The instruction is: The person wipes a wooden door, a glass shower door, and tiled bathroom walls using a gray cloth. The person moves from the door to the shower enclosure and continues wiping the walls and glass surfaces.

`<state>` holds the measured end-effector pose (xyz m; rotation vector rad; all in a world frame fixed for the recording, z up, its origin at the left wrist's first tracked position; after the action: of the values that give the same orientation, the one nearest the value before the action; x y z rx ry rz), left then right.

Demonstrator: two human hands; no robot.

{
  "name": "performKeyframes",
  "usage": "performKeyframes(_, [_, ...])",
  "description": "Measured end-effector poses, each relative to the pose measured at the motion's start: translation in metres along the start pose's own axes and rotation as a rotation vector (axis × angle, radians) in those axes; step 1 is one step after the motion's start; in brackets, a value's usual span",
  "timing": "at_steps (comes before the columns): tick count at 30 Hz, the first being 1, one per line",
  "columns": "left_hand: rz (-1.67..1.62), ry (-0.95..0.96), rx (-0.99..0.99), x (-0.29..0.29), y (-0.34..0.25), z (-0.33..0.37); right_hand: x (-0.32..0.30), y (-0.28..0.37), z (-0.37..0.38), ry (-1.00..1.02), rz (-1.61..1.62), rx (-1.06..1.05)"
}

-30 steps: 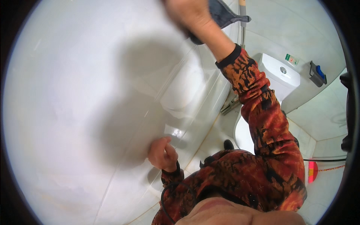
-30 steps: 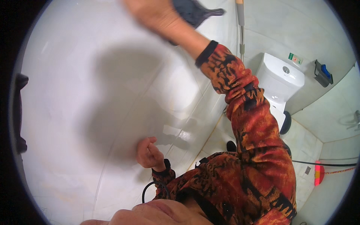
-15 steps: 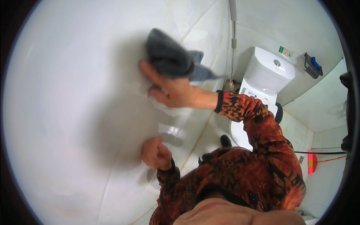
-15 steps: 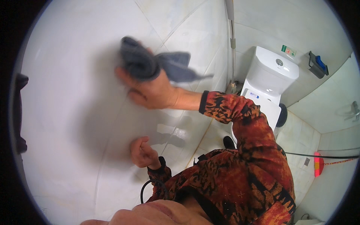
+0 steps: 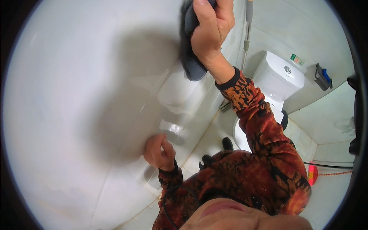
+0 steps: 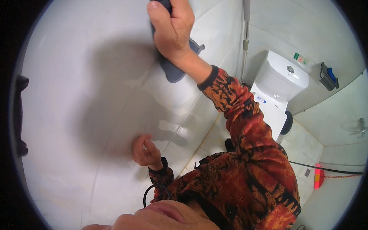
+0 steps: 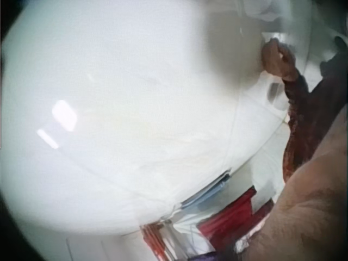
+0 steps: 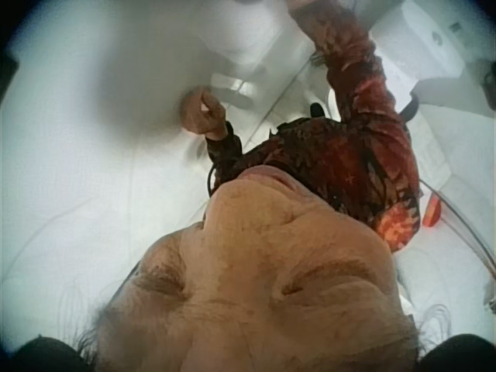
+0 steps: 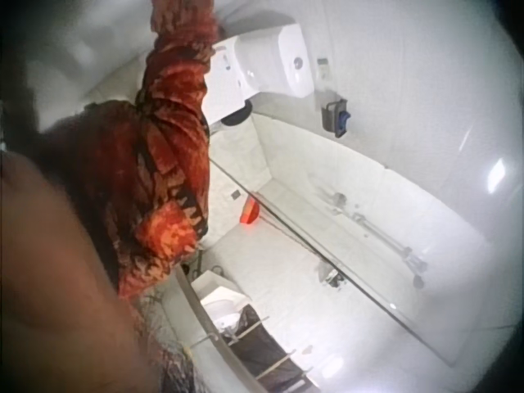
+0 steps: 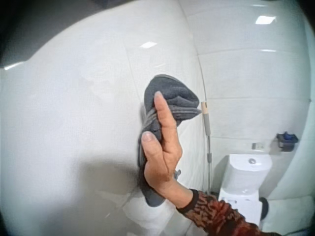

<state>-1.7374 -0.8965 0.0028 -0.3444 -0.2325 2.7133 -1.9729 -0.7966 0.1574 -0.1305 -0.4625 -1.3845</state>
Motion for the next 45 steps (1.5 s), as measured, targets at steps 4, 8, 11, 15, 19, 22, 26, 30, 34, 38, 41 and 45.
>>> performKeyframes(4, [0.040, 0.008, 0.008, 0.000, -0.003, 0.004, -0.007, -0.012, -0.019, 0.066, -0.269, -0.162])
performKeyframes(8, [0.044, 0.010, -0.010, 0.000, -0.006, 0.006, -0.019, -0.017, -0.039, 0.084, -0.342, -0.206])
performKeyframes(11, [0.026, -0.027, -0.025, 0.001, -0.006, 0.004, -0.024, -0.022, -0.050, 0.171, -0.235, -0.015])
performKeyframes(15, [-0.024, -0.042, -0.118, 0.002, -0.002, 0.003, -0.024, 0.000, -0.058, 0.219, -0.150, 0.004])
performKeyframes(19, [-0.214, -0.089, -0.361, 0.005, -0.006, 0.009, -0.020, 0.055, -0.075, 0.451, 0.160, 0.022])
performKeyframes(22, [-0.350, -0.167, -0.531, 0.010, -0.021, 0.018, -0.014, 0.092, -0.088, 0.642, 0.522, 0.141])
performKeyframes(26, [-0.773, -0.562, -1.027, 0.018, -0.032, 0.023, 0.007, 0.112, -0.092, 0.519, 0.595, 0.090])
performKeyframes(30, [-0.808, -0.494, -0.817, 0.009, -0.028, 0.034, 0.008, 0.104, -0.075, 0.523, 0.432, 0.072])
performKeyframes(34, [-0.204, -0.672, -0.454, -0.021, -0.027, 0.052, 0.015, 0.093, -0.053, 0.394, 0.164, -0.179])
performKeyframes(38, [0.241, -1.033, -0.083, -0.053, -0.036, 0.092, 0.044, 0.094, -0.047, 0.306, 0.101, -0.240])
performKeyframes(41, [0.290, -0.892, -0.003, -0.057, -0.035, 0.106, 0.051, 0.098, -0.053, 0.386, 0.032, -0.232])
performKeyframes(45, [0.311, -0.527, -0.167, -0.050, -0.036, 0.078, 0.032, 0.098, -0.077, 0.598, 0.021, -0.178])
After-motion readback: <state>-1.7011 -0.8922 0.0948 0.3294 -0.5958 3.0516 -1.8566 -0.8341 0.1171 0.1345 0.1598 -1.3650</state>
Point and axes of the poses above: each hand's wrist, its own z-axis towards the middle knuckle, its own x-axis out of the palm, y = z × x, the point moved 2 cm from there along z, towards the middle knuckle, and after that the axes turned 13 degrees about -z, right-handed, at the moved point
